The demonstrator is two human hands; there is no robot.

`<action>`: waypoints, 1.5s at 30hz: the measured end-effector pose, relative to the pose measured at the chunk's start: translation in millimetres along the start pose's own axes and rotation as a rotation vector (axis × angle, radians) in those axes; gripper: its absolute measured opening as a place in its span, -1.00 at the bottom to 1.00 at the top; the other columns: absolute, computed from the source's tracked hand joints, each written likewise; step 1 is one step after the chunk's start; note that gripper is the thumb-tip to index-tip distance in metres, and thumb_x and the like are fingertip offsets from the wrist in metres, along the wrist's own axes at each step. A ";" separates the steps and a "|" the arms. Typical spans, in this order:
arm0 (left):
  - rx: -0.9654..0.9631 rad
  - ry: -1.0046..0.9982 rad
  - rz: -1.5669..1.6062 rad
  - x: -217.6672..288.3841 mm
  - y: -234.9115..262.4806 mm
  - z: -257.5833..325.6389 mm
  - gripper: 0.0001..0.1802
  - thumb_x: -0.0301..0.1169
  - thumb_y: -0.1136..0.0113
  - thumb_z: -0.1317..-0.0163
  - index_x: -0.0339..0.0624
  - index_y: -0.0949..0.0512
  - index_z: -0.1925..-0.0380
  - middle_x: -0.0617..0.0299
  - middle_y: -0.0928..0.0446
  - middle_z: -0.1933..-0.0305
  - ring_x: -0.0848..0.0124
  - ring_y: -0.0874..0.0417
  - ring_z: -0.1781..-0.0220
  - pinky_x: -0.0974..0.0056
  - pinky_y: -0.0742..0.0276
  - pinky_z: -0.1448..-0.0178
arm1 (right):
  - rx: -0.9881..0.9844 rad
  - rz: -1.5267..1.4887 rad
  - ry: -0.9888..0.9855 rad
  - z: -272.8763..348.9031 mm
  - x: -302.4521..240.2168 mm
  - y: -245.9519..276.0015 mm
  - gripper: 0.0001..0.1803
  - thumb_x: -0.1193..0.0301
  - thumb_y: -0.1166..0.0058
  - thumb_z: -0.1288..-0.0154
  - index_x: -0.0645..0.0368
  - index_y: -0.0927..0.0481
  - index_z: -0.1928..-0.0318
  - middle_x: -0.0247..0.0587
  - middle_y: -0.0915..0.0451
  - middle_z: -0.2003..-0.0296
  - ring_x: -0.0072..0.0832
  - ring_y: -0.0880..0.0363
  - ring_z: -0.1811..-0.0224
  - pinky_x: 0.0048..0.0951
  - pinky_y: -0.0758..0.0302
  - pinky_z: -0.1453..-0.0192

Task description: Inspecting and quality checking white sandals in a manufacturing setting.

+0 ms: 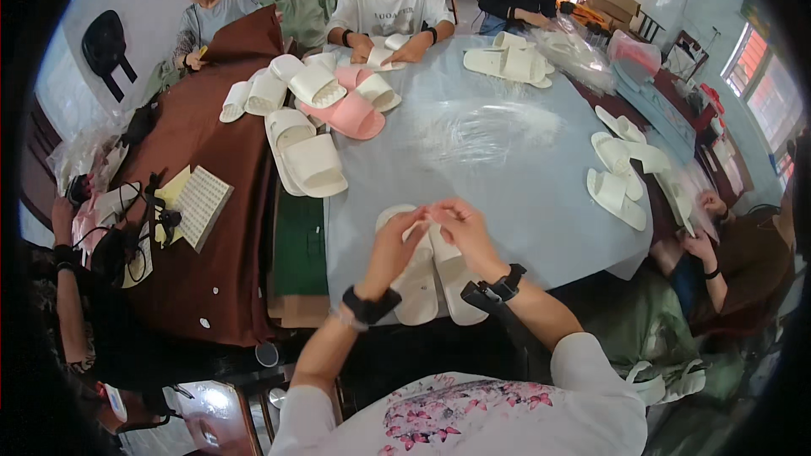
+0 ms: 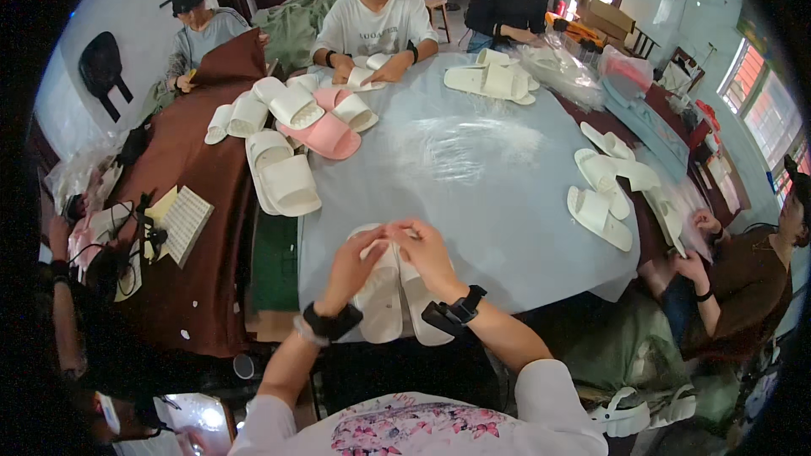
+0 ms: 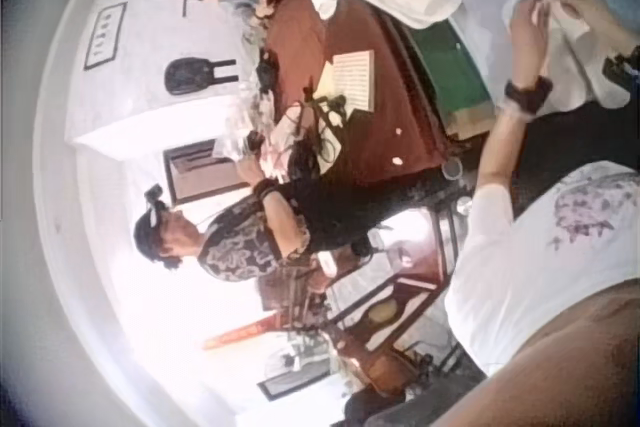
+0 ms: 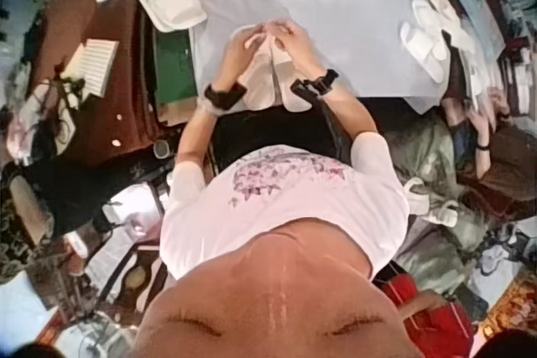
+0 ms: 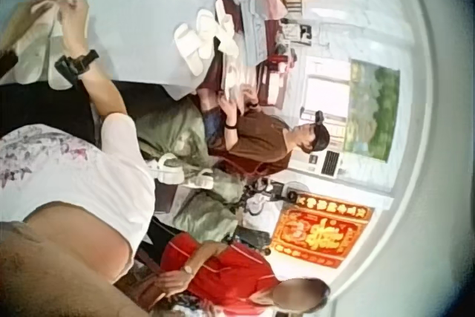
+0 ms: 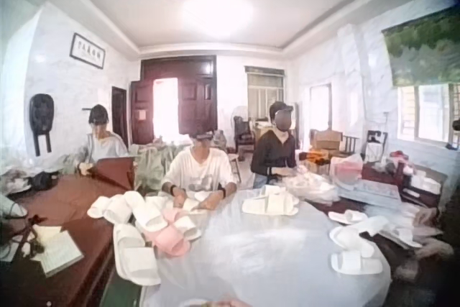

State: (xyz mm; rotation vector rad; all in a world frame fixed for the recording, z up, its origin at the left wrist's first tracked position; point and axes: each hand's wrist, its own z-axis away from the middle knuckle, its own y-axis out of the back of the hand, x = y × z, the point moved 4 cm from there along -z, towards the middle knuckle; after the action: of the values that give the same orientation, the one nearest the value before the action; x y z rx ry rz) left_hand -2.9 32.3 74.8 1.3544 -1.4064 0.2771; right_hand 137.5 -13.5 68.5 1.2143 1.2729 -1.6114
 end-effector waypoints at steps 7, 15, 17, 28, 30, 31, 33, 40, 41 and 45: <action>-0.426 0.024 0.246 -6.4 -41.5 -21.9 -0.77 -0.35 -0.03 -0.28 -0.30 -0.57 0.26 0.18 -0.53 0.41 0.41 -0.51 0.37 0.33 -0.42 0.22 | 0.222 -0.065 0.079 39.0 13.6 34.6 -0.78 0.35 -0.03 -0.30 0.25 -0.48 0.16 -0.32 -0.57 0.37 -0.68 -0.40 0.45 -0.66 -0.33 0.38; -0.296 -0.003 0.117 -26.7 -63.9 -56.6 -0.79 -0.37 -0.07 -0.22 -0.30 -0.58 0.30 0.14 -0.56 0.42 0.35 -0.50 0.40 0.28 -0.41 0.26 | 0.392 -0.164 -0.094 93.1 49.0 47.6 -0.76 0.26 0.03 -0.34 0.15 -0.44 0.13 -0.30 -0.55 0.29 -0.55 -0.55 0.26 -0.56 -0.47 0.19; -0.298 -0.056 0.030 -29.4 -72.6 -62.4 -0.78 -0.35 -0.10 -0.20 -0.29 -0.59 0.32 0.12 -0.57 0.43 0.33 -0.51 0.41 0.25 -0.42 0.26 | 0.312 -0.172 -0.133 102.3 55.2 47.4 -0.78 0.26 0.04 -0.34 0.14 -0.44 0.15 -0.28 -0.56 0.32 -0.54 -0.56 0.30 -0.55 -0.49 0.25; -0.810 0.192 0.031 -40.0 -87.0 -45.7 -0.61 -0.15 -0.26 -0.05 -0.31 -0.56 0.34 0.16 -0.56 0.42 0.40 -0.50 0.35 0.28 -0.40 0.25 | 0.290 -0.282 -0.262 82.2 82.1 52.7 -0.77 0.32 0.03 -0.32 0.18 -0.45 0.12 -0.32 -0.54 0.44 -0.51 -0.60 0.37 -0.55 -0.55 0.37; -0.876 0.199 0.024 -36.5 -82.9 -41.4 -0.57 -0.14 -0.28 -0.02 -0.31 -0.56 0.30 0.16 -0.56 0.40 0.40 -0.50 0.35 0.30 -0.39 0.25 | 0.331 -0.212 -0.259 82.4 84.0 50.8 -0.77 0.36 0.02 -0.30 0.23 -0.46 0.11 -0.28 -0.57 0.40 -0.53 -0.60 0.40 -0.55 -0.54 0.38; -0.889 0.219 0.037 -35.8 -80.5 -40.0 -0.56 -0.14 -0.29 0.01 -0.33 -0.56 0.30 0.14 -0.56 0.41 0.39 -0.50 0.37 0.30 -0.38 0.27 | 0.334 -0.207 -0.247 82.3 84.7 49.0 -0.79 0.37 0.02 -0.29 0.24 -0.47 0.14 -0.27 -0.58 0.40 -0.54 -0.59 0.42 -0.56 -0.54 0.39; -0.938 0.256 0.088 -35.7 -77.9 -37.9 -0.54 -0.14 -0.30 0.04 -0.33 -0.57 0.30 0.12 -0.57 0.41 0.37 -0.51 0.38 0.29 -0.38 0.28 | 0.364 -0.168 -0.242 81.2 86.9 46.6 -0.80 0.40 0.01 -0.28 0.25 -0.48 0.15 -0.25 -0.58 0.39 -0.55 -0.59 0.44 -0.57 -0.53 0.40; -1.070 0.252 0.199 -41.7 -82.2 -31.1 -0.45 -0.11 -0.36 0.14 -0.30 -0.56 0.21 0.15 -0.59 0.31 0.36 -0.54 0.27 0.30 -0.39 0.15 | 0.384 -0.166 -0.205 73.6 94.4 38.5 -0.67 0.47 -0.01 -0.22 0.25 -0.43 -0.01 -0.22 -0.57 0.22 -0.52 -0.58 0.31 -0.53 -0.55 0.28; -1.081 0.280 0.226 -42.2 -83.0 -30.0 -0.44 -0.10 -0.37 0.15 -0.29 -0.56 0.20 0.15 -0.60 0.29 0.36 -0.54 0.25 0.31 -0.39 0.13 | 0.376 -0.163 -0.229 74.2 95.1 38.7 -0.65 0.48 0.01 -0.22 0.24 -0.41 -0.04 -0.23 -0.56 0.18 -0.51 -0.58 0.26 -0.51 -0.55 0.23; -1.069 0.297 0.235 -38.6 -83.5 -29.8 -0.47 -0.21 -0.38 0.09 -0.33 -0.53 0.15 0.19 -0.58 0.24 0.43 -0.51 0.21 0.36 -0.37 0.07 | 0.268 -0.260 -0.171 76.2 88.6 40.7 -0.62 0.49 0.01 -0.22 0.24 -0.39 -0.08 -0.20 -0.52 0.09 -0.45 -0.56 0.16 -0.45 -0.54 0.11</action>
State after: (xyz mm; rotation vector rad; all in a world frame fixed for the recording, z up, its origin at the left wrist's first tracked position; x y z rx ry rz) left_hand 70.1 50.2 14.0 0.2570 -1.1615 -0.1281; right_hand 133.2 -96.7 -23.0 1.0696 1.1698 -2.0822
